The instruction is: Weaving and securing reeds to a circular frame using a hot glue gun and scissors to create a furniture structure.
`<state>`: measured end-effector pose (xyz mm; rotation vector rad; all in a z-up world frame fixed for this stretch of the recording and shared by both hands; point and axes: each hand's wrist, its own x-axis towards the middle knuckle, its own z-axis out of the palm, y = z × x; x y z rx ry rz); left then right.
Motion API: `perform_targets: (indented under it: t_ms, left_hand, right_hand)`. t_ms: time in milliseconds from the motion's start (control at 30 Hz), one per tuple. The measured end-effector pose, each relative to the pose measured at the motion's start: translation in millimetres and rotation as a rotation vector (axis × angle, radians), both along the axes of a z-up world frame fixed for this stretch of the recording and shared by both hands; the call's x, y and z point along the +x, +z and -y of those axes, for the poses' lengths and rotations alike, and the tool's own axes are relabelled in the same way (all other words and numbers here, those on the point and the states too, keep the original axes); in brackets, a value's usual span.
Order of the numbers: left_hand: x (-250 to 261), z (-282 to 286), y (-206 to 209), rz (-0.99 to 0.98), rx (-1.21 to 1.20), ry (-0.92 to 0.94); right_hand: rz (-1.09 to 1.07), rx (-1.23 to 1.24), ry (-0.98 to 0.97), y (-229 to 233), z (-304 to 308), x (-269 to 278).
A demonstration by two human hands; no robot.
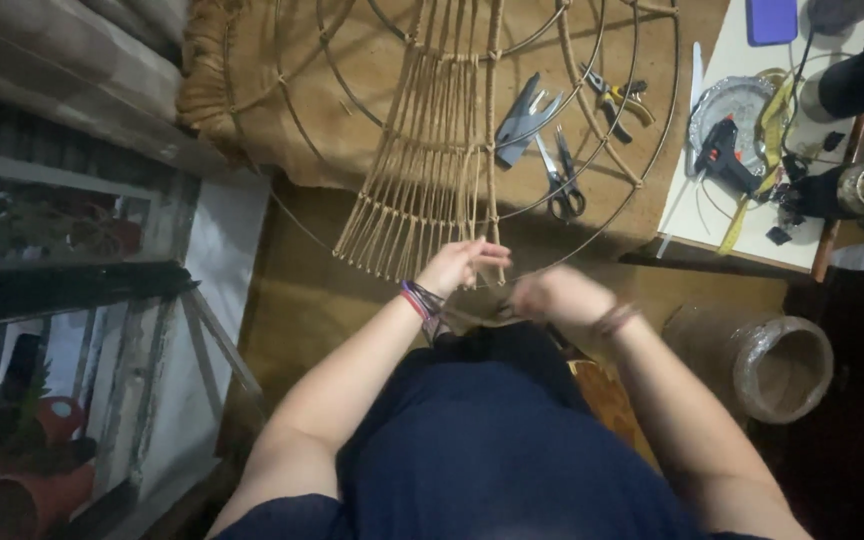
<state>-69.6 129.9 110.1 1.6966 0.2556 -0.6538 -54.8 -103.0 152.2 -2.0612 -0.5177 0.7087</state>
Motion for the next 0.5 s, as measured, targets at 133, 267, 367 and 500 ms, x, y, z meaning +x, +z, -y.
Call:
perform_targets:
  t_ms: [133, 267, 367, 500]
  left_hand:
    - [4, 5, -45, -0.044, -0.33, 0.053]
    - [12, -9, -19, 0.262, 0.555, -0.278]
    - [19, -18, -69, 0.264, 0.601, -0.28]
    - [8, -15, -48, 0.213, 0.234, -0.161]
  right_hand:
    - [-0.174, -0.125, 0.186, -39, -19, -1]
    - [-0.403, 0.946, -0.576, 9, -48, 61]
    - [-0.326, 1.027, -0.499, 52, -17, 68]
    - [0.037, 0.152, -0.061, 36, -7, 6]
